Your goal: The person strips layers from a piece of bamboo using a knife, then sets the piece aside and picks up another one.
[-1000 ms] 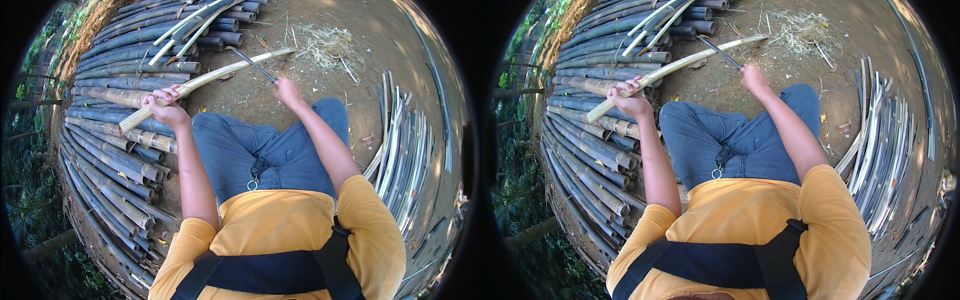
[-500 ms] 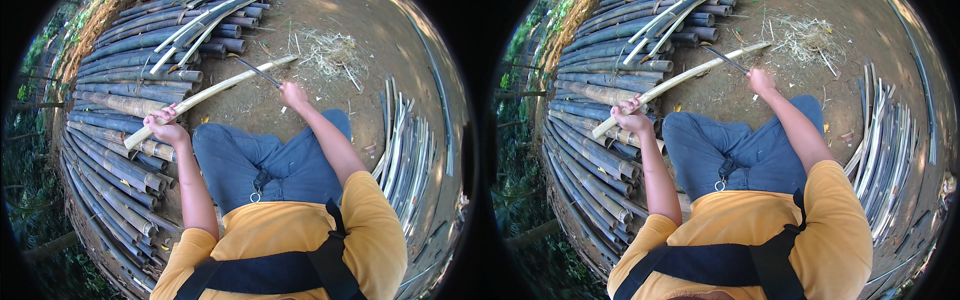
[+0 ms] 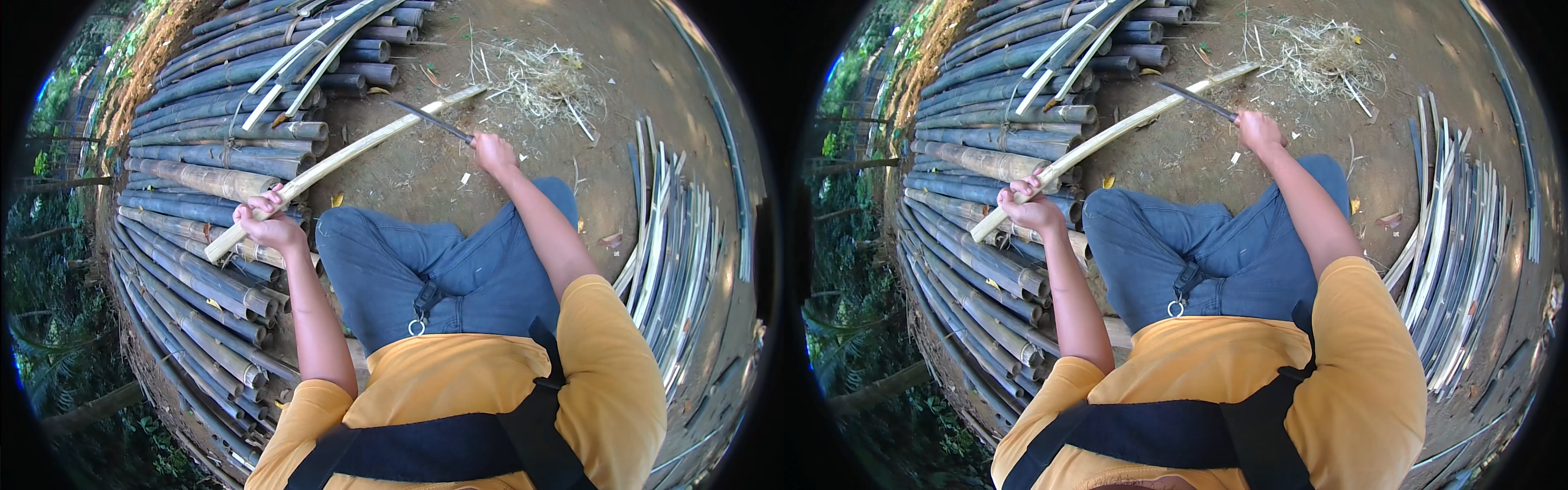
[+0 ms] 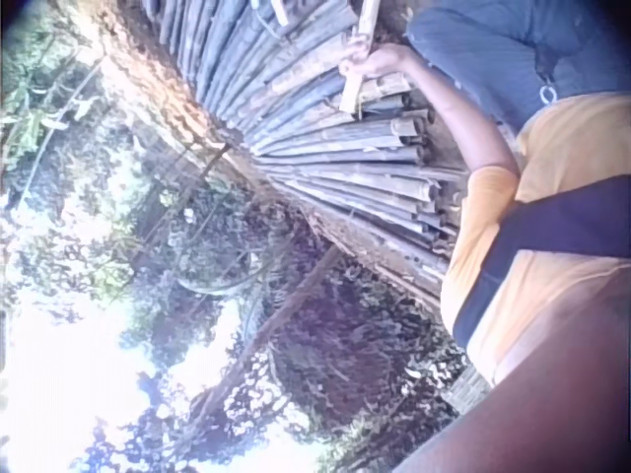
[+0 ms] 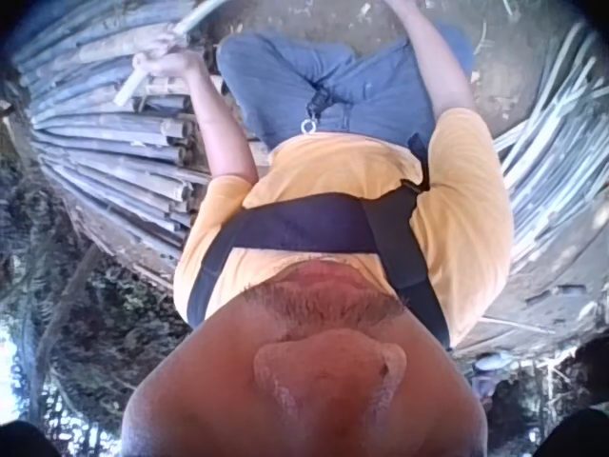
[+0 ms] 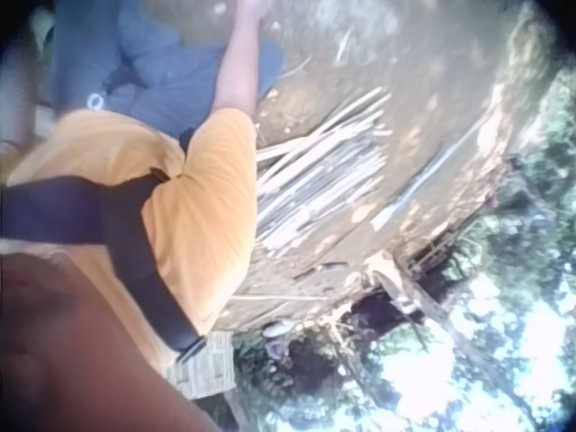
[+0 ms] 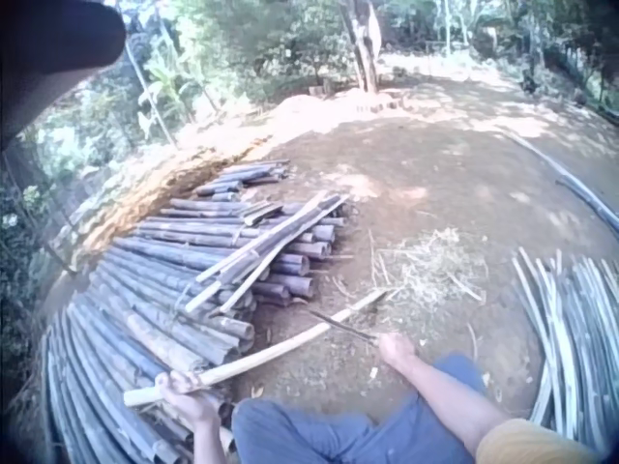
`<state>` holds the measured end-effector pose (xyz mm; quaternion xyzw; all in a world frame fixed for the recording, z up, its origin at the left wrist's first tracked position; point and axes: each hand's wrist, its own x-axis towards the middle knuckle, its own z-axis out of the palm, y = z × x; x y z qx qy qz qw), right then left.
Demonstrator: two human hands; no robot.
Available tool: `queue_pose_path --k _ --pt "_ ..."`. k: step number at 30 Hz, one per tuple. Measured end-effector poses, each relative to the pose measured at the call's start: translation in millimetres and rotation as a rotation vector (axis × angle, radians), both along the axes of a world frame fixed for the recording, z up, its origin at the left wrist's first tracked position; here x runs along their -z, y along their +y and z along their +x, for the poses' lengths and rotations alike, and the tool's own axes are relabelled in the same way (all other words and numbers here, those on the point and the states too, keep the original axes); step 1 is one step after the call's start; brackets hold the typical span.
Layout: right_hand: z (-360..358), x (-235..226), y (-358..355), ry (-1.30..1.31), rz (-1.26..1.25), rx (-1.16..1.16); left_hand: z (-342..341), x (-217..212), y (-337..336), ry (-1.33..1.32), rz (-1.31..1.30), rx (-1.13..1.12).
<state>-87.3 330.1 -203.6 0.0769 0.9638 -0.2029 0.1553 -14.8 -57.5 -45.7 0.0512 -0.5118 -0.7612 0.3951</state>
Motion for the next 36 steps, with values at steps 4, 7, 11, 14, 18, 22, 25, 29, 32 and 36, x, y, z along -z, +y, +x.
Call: queue_pose_path --k 4,7,11,14,18,22,25,29,32,36 --pt "-25 37 31 -0.006 -0.027 0.267 -3 -10 11 -0.011 0.011 -0.016" --pt "-24 29 28 0.024 -0.032 0.099 -2 -11 11 -0.012 -0.029 -0.035" --pt "-17 -10 8 0.038 -0.053 -0.075 -8 -15 12 -0.045 -0.025 -0.077" --pt "-24 10 7 -0.001 -0.045 0.114 -9 -14 8 -0.039 -0.025 -0.032" --pt "-29 56 54 -0.032 -0.074 0.433 -4 -17 19 -0.062 -0.035 -0.006" --pt "-22 40 58 -0.015 -0.097 0.421 3 -11 13 -0.036 -0.060 0.012" --pt "-16 21 36 0.073 -0.082 0.363 5 -13 12 -0.010 -0.014 0.089" --pt "1 1 15 0.217 -0.128 0.321 4 -21 11 -0.004 0.001 0.292" --pt "19 -14 3 0.293 -0.169 0.298 5 -23 10 -0.035 0.001 0.310" --pt "41 -41 -16 0.416 -0.399 0.310 12 -29 18 -0.117 -0.048 0.295"
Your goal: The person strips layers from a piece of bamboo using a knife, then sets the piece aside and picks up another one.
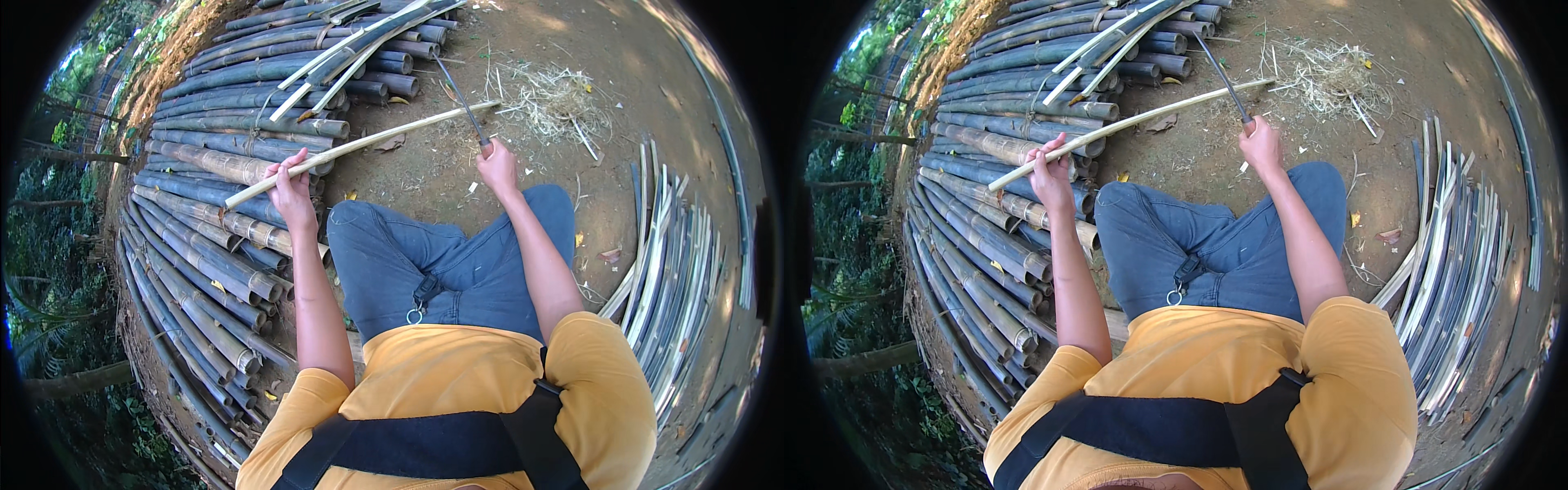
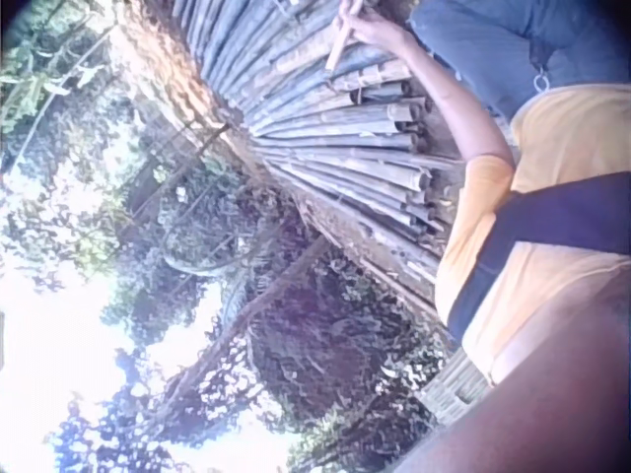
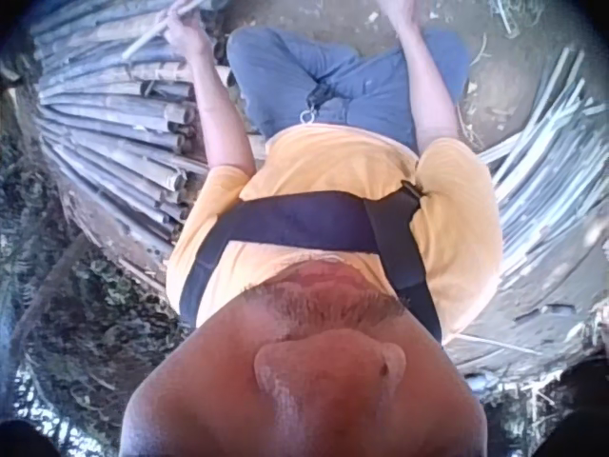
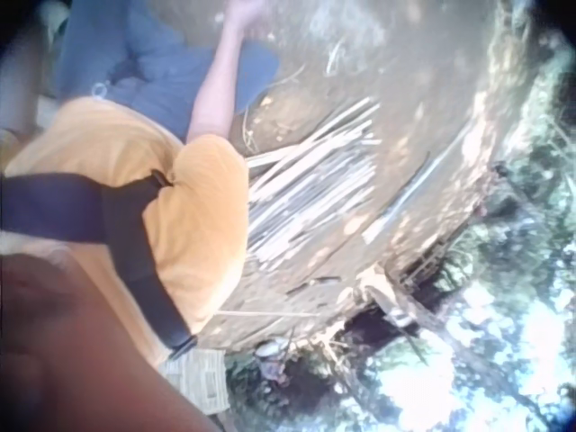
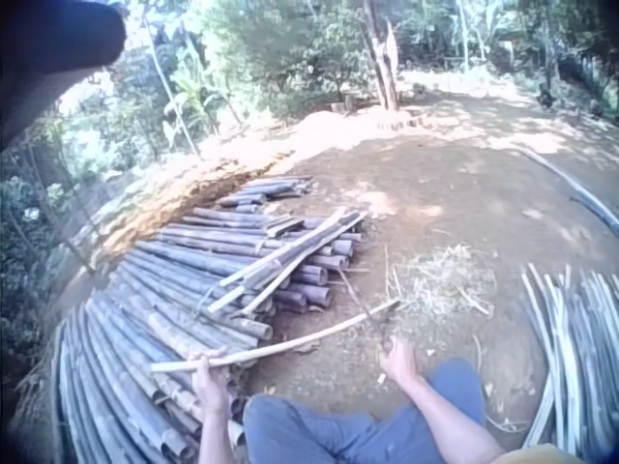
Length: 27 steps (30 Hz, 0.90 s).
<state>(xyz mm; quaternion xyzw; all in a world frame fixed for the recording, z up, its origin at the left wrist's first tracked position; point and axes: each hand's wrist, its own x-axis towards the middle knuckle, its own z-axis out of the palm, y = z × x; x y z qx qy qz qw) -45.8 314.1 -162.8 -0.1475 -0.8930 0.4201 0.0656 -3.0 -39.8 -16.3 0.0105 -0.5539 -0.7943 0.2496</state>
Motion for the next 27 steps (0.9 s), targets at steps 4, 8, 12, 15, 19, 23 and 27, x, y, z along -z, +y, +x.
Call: queue_pose_path --k 4,8,12,15,19,23,27 --pt "28 -40 -26 0.094 -0.163 -0.058 12 3 1 -0.026 -0.065 -0.064" --pt "47 -69 -35 -0.046 -0.114 -0.153 22 1 14 -0.136 -0.032 -0.235" --pt "74 -82 -52 -0.090 -0.047 -0.273 32 4 15 -0.180 -0.080 -0.237" --pt "92 -87 -72 -0.148 -0.023 -0.377 35 8 15 -0.189 -0.050 -0.245" --pt "109 -87 -106 -0.148 -0.028 -0.430 34 14 11 -0.201 0.031 -0.255" --pt "107 -71 -114 -0.121 0.053 -0.390 33 18 7 -0.201 0.041 -0.255" --pt "81 -55 -107 -0.188 0.165 -0.371 33 23 -2 -0.231 0.067 -0.267"
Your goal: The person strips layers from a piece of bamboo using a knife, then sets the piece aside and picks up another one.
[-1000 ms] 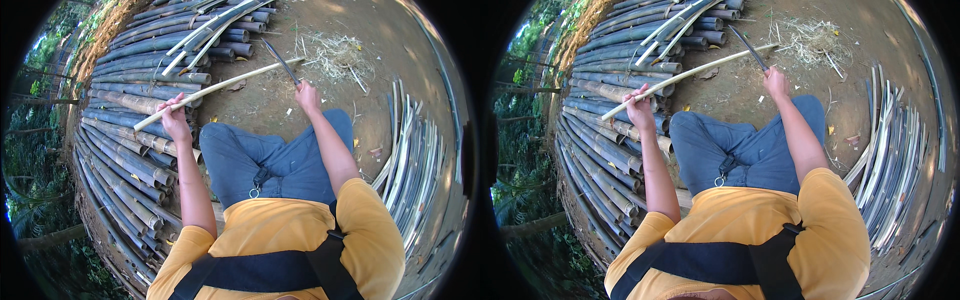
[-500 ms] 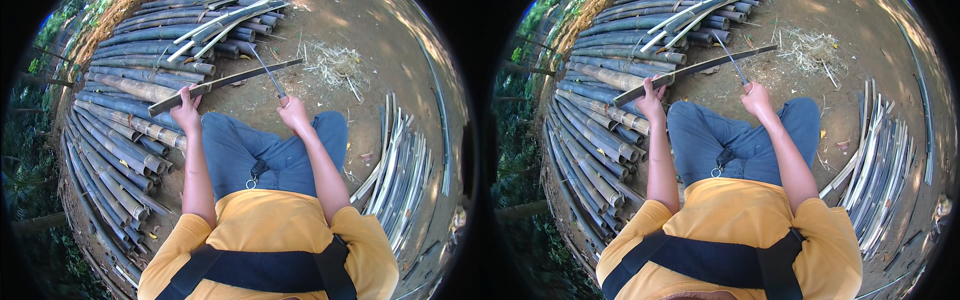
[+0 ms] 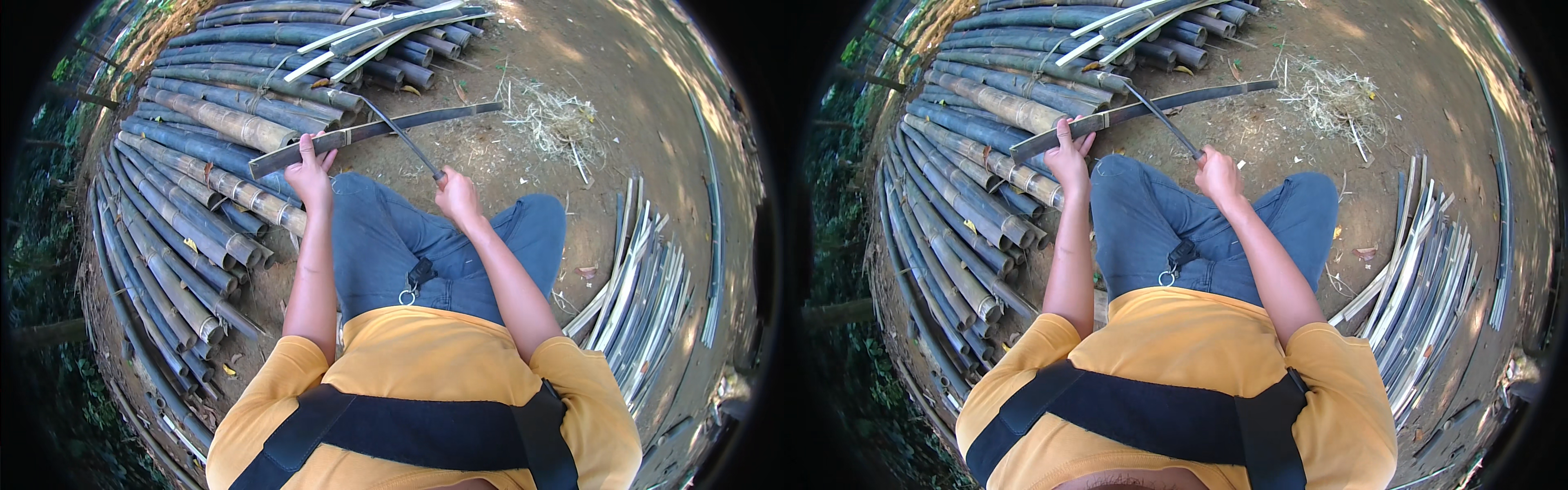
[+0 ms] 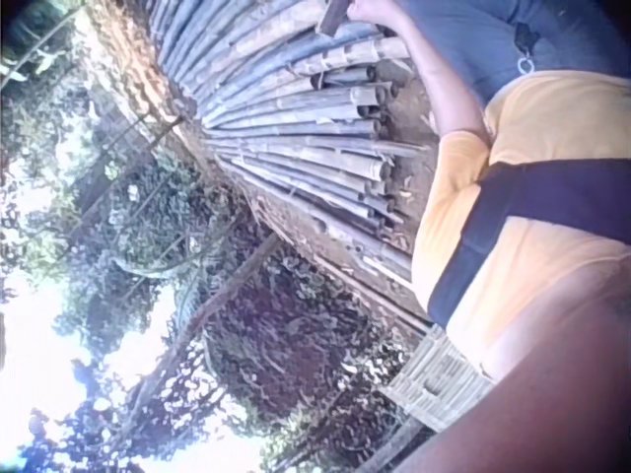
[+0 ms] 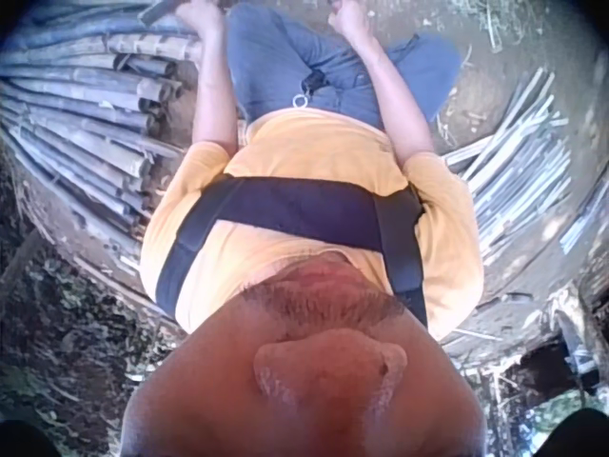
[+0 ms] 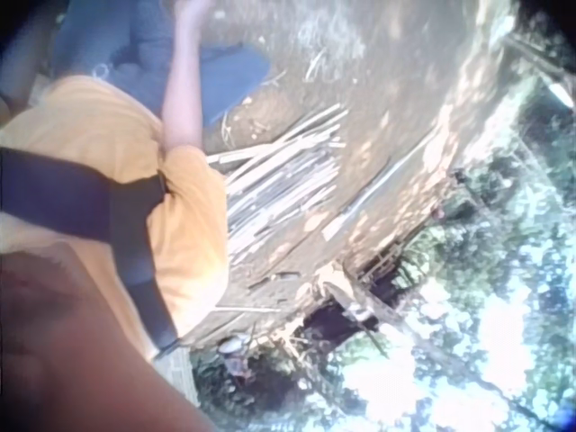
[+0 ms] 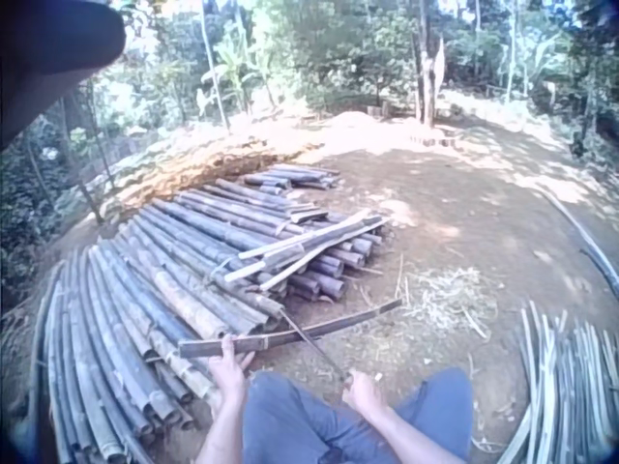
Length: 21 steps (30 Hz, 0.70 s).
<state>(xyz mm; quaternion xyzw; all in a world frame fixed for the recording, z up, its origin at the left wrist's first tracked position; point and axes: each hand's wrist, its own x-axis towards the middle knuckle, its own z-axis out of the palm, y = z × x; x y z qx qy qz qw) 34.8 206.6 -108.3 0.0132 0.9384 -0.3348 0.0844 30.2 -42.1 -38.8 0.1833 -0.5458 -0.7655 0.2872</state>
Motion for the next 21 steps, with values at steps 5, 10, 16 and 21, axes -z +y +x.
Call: queue_pose_path --k 5,10,16,21 --pt "-43 25 14 -0.031 0.127 0.124 2 16 -11 -0.069 0.026 -0.006" --pt "-46 -9 -2 0.006 0.162 -0.011 7 26 -16 -0.053 0.000 -0.002" --pt "-21 -31 -8 0.065 0.134 -0.141 7 23 -19 -0.009 -0.070 0.073" --pt "-72 16 37 -0.055 0.213 0.021 12 27 -20 -0.008 -0.102 0.090"
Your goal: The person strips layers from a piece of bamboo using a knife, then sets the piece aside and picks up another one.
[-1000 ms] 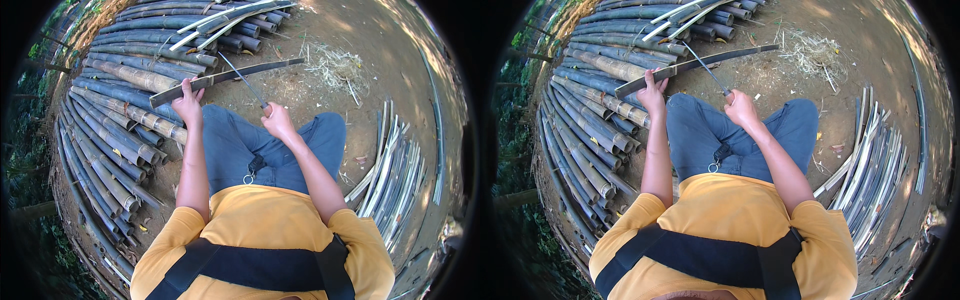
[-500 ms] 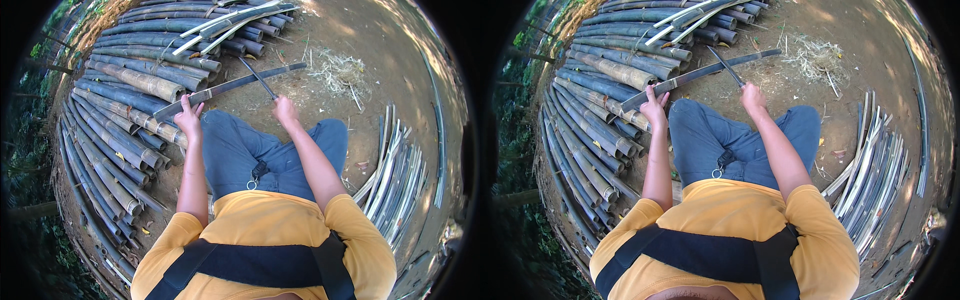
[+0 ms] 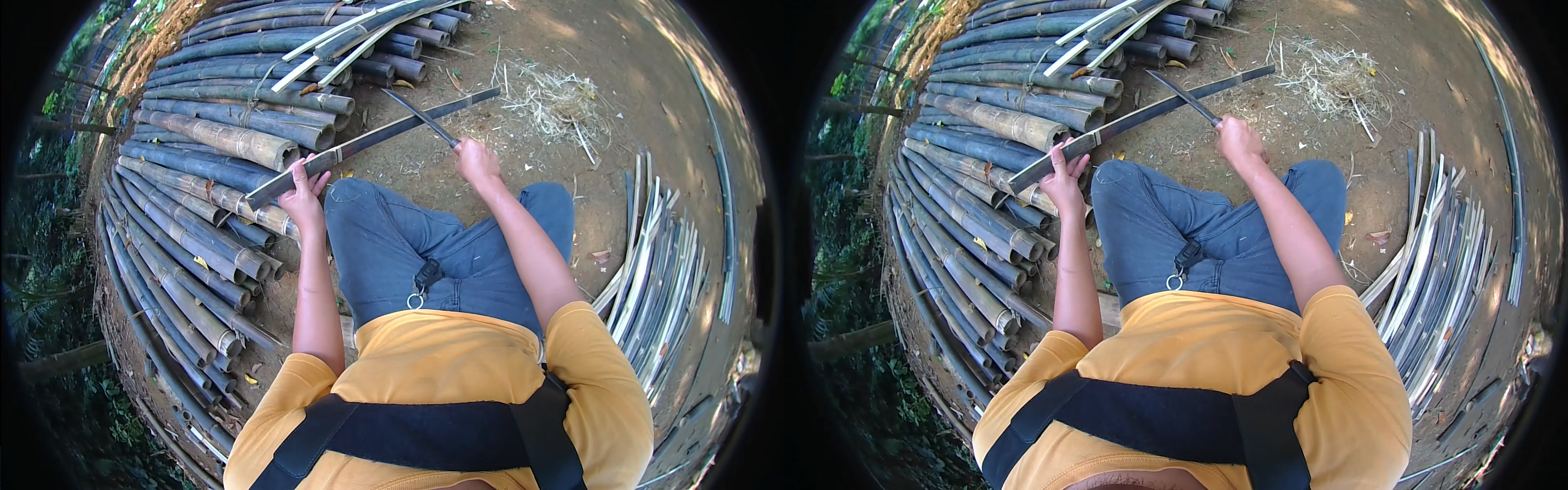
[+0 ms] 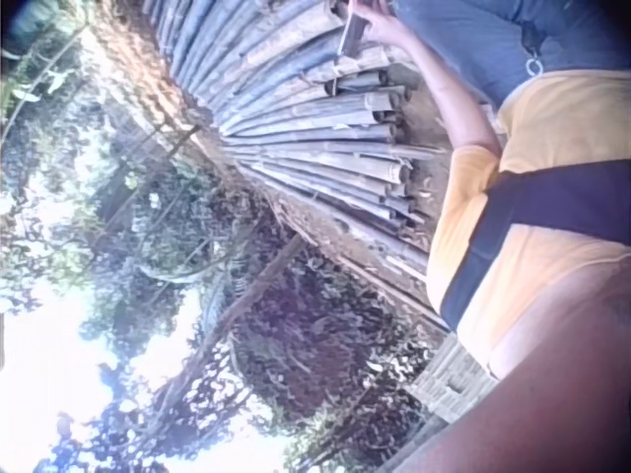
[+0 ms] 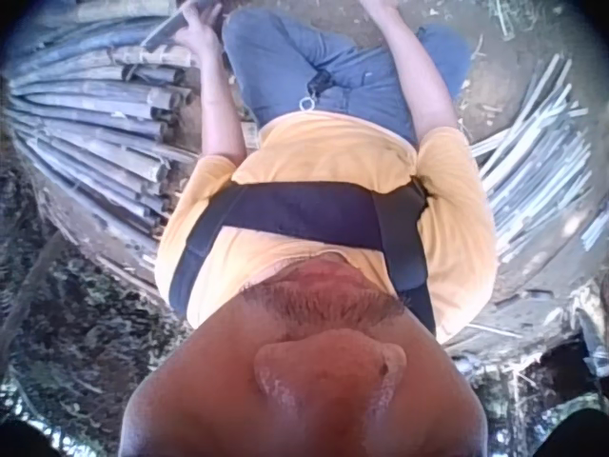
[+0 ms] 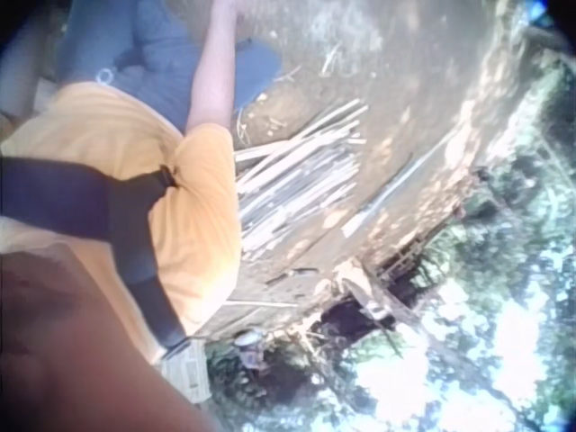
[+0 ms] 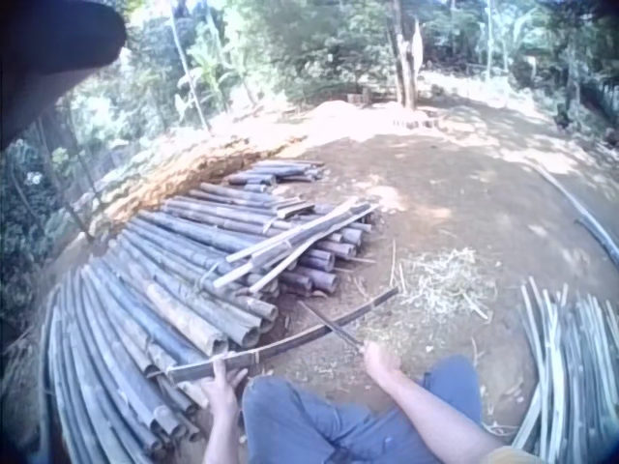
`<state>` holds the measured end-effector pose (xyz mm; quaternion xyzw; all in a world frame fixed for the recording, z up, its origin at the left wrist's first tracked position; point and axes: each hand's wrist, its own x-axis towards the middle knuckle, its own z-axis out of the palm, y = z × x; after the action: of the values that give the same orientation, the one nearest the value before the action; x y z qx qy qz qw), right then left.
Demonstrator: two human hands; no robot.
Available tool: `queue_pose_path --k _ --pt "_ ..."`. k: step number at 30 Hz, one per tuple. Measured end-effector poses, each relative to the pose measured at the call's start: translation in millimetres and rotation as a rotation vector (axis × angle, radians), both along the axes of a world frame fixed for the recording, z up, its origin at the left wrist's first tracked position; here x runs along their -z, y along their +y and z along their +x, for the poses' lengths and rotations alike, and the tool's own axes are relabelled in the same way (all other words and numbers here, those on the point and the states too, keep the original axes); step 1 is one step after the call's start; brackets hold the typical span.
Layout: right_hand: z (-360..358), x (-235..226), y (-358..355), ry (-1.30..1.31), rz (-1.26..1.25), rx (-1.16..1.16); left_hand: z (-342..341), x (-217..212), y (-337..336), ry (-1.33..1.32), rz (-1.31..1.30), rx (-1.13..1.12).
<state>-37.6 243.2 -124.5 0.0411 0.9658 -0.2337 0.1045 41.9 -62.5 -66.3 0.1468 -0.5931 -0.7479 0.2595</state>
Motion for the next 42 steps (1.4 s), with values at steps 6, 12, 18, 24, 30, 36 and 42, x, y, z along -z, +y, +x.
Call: queue_pose_path --k 6,12,18,24,30,36,42 --pt "-53 22 20 -0.148 0.056 0.136 15 11 -2 -0.051 0.045 -0.010" --pt "-84 52 37 -0.089 0.149 0.147 23 15 -2 -0.073 0.061 0.007" --pt "-115 101 81 -0.057 0.166 0.205 22 18 -5 -0.099 0.042 -0.011" --pt "-119 137 151 -0.142 0.115 0.421 7 20 -6 -0.127 0.005 -0.101" --pt "-108 92 136 -0.046 -0.034 0.374 -14 13 -12 -0.128 -0.091 -0.234" --pt "-73 72 95 -0.006 -0.189 0.306 -38 2 -14 -0.120 -0.102 -0.224" --pt "-56 97 86 0.026 -0.231 0.338 -29 -6 -6 -0.070 -0.061 -0.157"
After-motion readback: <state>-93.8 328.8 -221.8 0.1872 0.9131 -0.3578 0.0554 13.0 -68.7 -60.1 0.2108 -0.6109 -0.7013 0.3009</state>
